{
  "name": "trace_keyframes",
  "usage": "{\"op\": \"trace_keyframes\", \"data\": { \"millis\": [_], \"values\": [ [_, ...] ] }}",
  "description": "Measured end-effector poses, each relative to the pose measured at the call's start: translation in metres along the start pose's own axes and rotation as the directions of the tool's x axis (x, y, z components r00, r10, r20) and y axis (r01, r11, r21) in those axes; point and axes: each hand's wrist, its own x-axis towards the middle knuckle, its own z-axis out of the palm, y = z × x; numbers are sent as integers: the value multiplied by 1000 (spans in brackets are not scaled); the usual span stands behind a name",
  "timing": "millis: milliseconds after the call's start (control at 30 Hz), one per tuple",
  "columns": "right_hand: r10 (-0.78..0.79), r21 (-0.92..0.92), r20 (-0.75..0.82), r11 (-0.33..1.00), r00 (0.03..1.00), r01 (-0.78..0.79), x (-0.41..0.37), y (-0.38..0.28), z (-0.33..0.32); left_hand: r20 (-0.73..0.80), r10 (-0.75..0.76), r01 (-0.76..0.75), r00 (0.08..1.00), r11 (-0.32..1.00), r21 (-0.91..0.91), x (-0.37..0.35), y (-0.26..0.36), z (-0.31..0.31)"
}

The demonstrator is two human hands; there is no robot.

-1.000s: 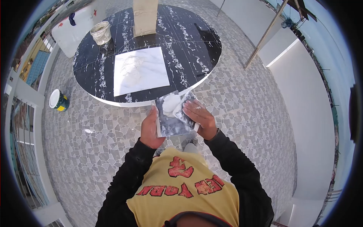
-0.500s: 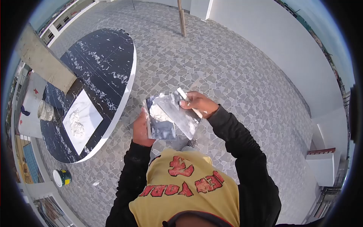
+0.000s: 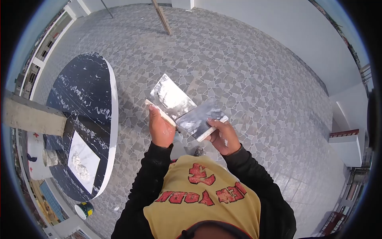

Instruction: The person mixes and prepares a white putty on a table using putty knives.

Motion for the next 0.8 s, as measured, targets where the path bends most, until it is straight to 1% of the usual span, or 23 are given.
{"op": "trace_keyframes", "data": {
  "millis": [33,67,100,133,167,200,267,300,333,367,400,433,467,500,533,600,633,667,700,733,767,800],
  "values": [
    [0,87,-11,996,1000,1,12,4,-1,-72,43,-38,997,997,63,9,-12,6],
    [-20,94,-25,995,999,22,24,1,3,-55,23,-20,998,998,62,16,-22,3],
    [0,169,-69,986,998,11,39,-7,10,51,90,-99,995,973,208,22,-32,-6],
    [24,245,-108,969,994,3,54,-15,13,166,142,-192,976,922,338,33,-38,-12],
    [-3,246,-73,969,997,21,71,-20,10,318,189,-307,929,873,380,49,-40,-16],
    [-27,254,-82,966,996,47,83,-31,16,493,222,-459,842,775,435,62,-32,-2],
    [4,260,-11,965,1000,-1,104,-57,32,735,224,-642,640,682,351,108,-31,0],
    [14,243,-25,970,1000,-8,118,-65,34,749,227,-647,622,689,328,127,-27,3],
    [-10,239,-26,971,1000,16,130,-73,40,794,187,-662,579,677,323,146,-24,5],
    [-173,46,-82,983,982,177,139,-78,51,832,146,-677,536,662,320,163,-20,7],
    [-334,-152,-105,936,937,317,148,-81,60,838,152,-683,524,663,306,181,-15,7],
    [-569,-589,186,588,801,554,192,-59,13,856,131,-692,499,655,303,202,-11,7],
    [-574,-589,197,579,795,564,204,-77,26,872,108,-702,478,644,305,221,-6,6],
    [-304,-190,45,933,952,307,212,-98,46,857,89,-669,508,668,326,237,3,7],
    [50,280,50,958,997,-62,223,-113,64,856,90,-674,508,661,331,254,10,4],
    [93,277,53,955,994,-104,256,-126,77,865,101,-732,491,586,347,286,21,-2],
    [101,288,103,949,990,-127,271,-130,80,862,95,-731,498,580,358,299,24,-5],
    [108,295,153,944,982,-150,283,-136,82,868,104,-752,486,555,355,312,26,-8],
    [-121,-161,13,979,993,122,320,-109,35,874,113,-774,472,528,350,325,28,-10],
    [-114,-159,25,980,993,117,327,-123,44,873,113,-778,475,517,356,337,27,-16],
    [-44,-84,148,995,988,57,331,-141,54,874,125,-803,470,472,364,349,25,-25],
    [20,-16,271,1000,962,-16,339,-155,58,874,134,-823,467,426,375,361,21,-34]
  ]
}}
